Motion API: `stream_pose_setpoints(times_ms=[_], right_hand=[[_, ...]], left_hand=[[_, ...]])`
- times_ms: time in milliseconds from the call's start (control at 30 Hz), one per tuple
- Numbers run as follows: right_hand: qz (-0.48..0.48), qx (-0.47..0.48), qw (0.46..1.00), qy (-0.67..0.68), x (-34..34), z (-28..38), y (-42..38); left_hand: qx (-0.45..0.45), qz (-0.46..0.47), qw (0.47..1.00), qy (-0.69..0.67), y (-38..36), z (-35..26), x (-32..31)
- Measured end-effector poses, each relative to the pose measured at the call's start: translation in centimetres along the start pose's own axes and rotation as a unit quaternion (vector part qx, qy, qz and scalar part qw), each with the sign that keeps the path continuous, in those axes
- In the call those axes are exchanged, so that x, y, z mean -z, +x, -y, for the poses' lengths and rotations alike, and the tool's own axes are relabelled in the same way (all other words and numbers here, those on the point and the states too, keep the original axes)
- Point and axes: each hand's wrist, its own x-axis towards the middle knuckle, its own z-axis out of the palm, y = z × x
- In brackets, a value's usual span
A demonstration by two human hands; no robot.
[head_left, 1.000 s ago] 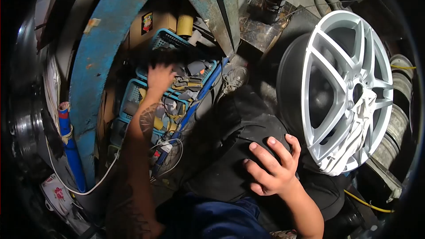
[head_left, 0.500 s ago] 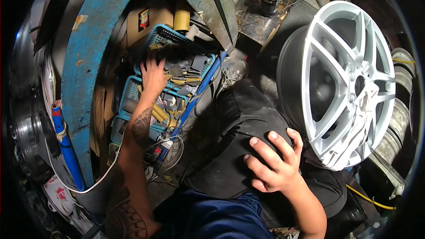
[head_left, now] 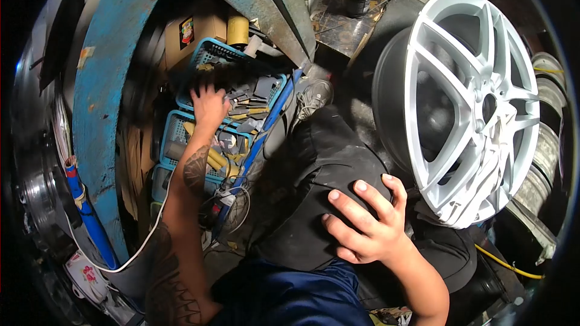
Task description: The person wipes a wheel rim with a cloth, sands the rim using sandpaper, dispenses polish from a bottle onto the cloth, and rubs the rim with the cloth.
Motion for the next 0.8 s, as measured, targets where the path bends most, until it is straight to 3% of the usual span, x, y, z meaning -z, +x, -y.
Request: stream_pose_setpoints(times_ms=[100, 367, 467, 567, 667, 733, 800], right_hand=[[0.002, 0.003, 1.000, 0.002, 0.0, 0.0, 0.1], [0.002, 0.013, 1.000, 0.004, -0.1, 0.2, 0.8], [0.009, 0.036, 0.999, 0.000, -0.2, 0.0, 0.7], [0.005, 0.037, 0.999, 0.000, -0.3, -0.1, 0.6], [-0.004, 0.024, 1.000, -0.009, 0.0, -0.5, 0.1], [-0.009, -0.002, 1.000, -0.006, 0.6, -0.8, -0.2], [0.003, -0.019, 1.000, -0.016, 1.2, -0.9, -0.1]], left_hand=[[-0.025, -0.071, 0.997, 0.019, -0.7, 0.6, -0.8], [-0.006, -0.131, 0.990, -0.061, 0.3, -3.9, -2.4], [0.040, -0.114, 0.992, -0.042, 1.4, -5.1, -3.1], [0.046, -0.041, 0.998, 0.008, 1.7, -5.7, -2.5], [0.072, -0.072, 0.993, -0.052, 1.9, -5.9, -1.4], [0.157, -0.056, 0.965, -0.204, 1.9, -5.6, 0.1], [0.202, -0.104, 0.932, -0.284, 1.7, -4.4, 0.3]])
